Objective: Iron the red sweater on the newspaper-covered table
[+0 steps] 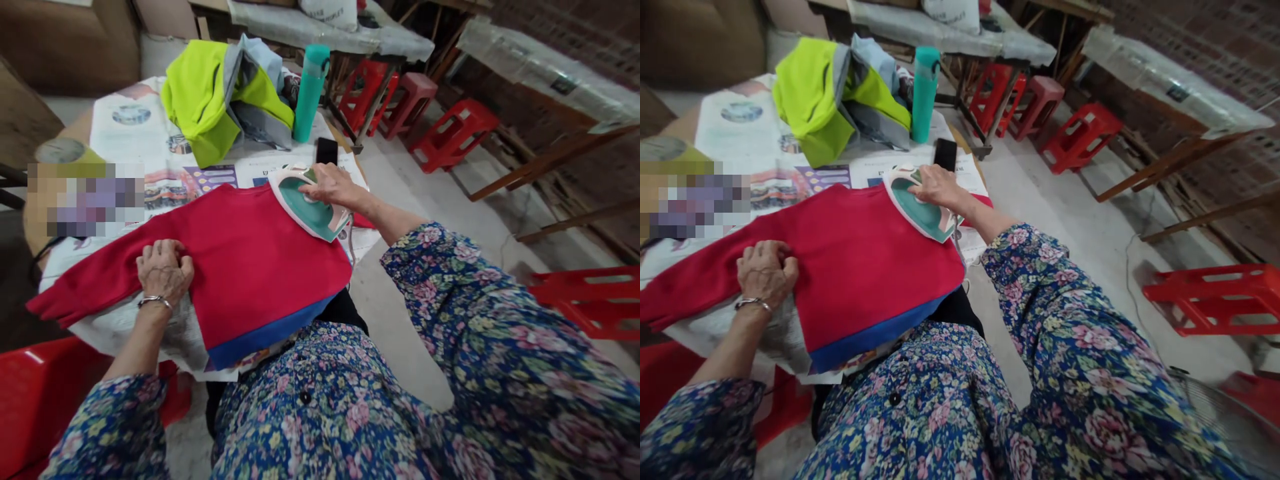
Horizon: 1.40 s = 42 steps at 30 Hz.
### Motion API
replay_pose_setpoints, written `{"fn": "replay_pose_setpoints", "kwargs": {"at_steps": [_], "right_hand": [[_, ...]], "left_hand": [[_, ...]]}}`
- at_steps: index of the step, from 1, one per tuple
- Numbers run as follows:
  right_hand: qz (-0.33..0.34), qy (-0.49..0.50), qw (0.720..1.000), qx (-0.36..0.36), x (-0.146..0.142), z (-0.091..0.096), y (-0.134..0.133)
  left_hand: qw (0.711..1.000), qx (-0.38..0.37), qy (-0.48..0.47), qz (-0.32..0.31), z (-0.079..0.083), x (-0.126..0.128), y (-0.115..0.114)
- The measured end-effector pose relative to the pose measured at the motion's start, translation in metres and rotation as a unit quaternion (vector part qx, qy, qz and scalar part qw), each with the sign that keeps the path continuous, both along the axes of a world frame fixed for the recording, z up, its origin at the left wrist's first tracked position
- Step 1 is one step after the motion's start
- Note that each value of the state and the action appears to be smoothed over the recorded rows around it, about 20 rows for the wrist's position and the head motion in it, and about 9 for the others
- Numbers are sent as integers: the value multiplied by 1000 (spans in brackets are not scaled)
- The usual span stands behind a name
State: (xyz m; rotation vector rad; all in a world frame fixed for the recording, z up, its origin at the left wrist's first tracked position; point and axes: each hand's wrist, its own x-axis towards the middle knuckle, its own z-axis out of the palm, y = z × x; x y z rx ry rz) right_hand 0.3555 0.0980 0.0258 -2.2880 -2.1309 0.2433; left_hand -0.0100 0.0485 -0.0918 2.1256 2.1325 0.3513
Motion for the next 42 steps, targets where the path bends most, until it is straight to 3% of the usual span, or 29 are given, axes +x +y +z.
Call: {"fn": "replay_pose_setpoints", "kwargs": {"at_steps": [4, 9, 14, 24, 29, 35, 42], "right_hand": [[-33, 24, 999, 3, 25, 0, -13], [-65, 25, 998, -12, 65, 5, -50], [-76, -5, 997, -13, 74, 1, -86], [-36, 7, 997, -70, 57, -10, -164], [44, -11, 991, -123, 40, -5, -187], [162, -21, 976, -146, -8, 7, -177], [225, -1, 967, -117, -66, -6, -144]], "left_hand": [[1000, 11, -7, -4, -3, -2, 1], [1000, 15, -11, 0, -4, -3, 3], [1000, 17, -17, 6, -1, -2, 6], [1000, 0, -20, 18, 7, 3, 4], [1000, -9, 3, 26, 8, 7, 4], [1000, 12, -2, 16, 2, 5, 4], [1000, 15, -12, 5, 0, 2, 4]]}}
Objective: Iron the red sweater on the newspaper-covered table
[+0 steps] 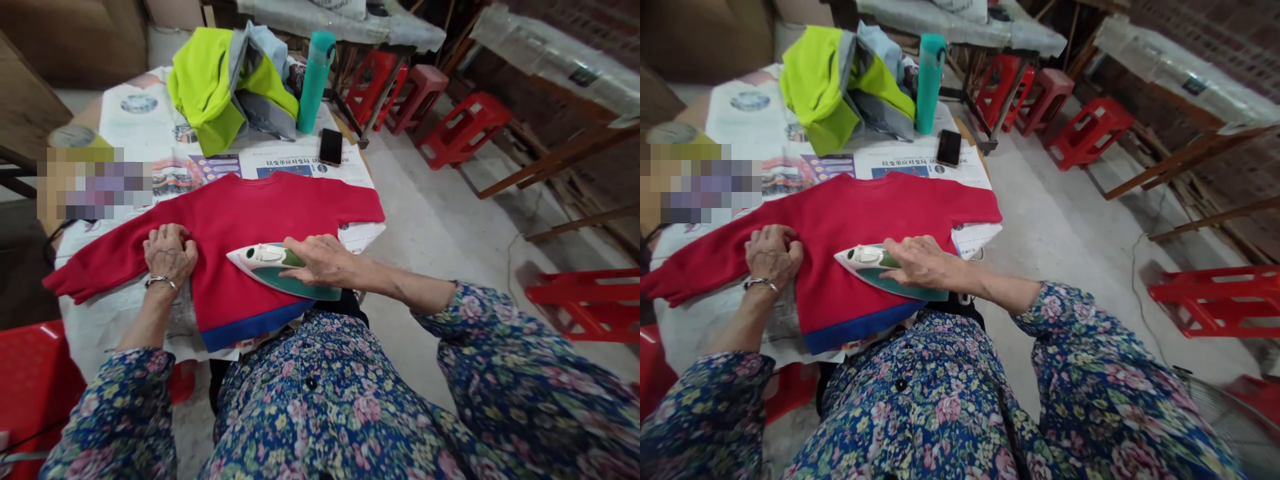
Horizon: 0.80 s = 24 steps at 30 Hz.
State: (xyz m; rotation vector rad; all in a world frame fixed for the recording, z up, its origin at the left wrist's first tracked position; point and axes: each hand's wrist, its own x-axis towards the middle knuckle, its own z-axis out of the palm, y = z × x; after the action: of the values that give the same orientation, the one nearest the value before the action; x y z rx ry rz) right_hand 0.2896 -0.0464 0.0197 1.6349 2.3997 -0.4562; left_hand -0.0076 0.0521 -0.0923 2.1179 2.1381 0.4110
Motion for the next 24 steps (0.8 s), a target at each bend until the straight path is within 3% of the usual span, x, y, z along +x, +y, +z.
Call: {"fn": "replay_pose_setpoints", "kwargs": {"at_steps": [4, 8, 12, 18, 21, 24], "right_hand": [[-50, 12, 999, 0, -21, 3, 27], [-116, 21, 993, 11, -21, 8, 61], [-158, 41, 985, 49, 1, 5, 79], [-193, 121, 974, 10, 47, 8, 65], [-183, 139, 972, 54, 71, 14, 64], [-140, 107, 977, 119, 94, 17, 80]], "left_hand": [[1000, 2, -2, -9, 0, 0, 0], [1000, -6, 3, -12, 2, 1, -2], [1000, -14, 10, -4, 4, 5, -4], [1000, -4, 5, -5, 1, 6, -3], [1000, -2, 5, -4, -1, 4, -1], [1000, 3, 7, -7, -3, 2, -2]]}}
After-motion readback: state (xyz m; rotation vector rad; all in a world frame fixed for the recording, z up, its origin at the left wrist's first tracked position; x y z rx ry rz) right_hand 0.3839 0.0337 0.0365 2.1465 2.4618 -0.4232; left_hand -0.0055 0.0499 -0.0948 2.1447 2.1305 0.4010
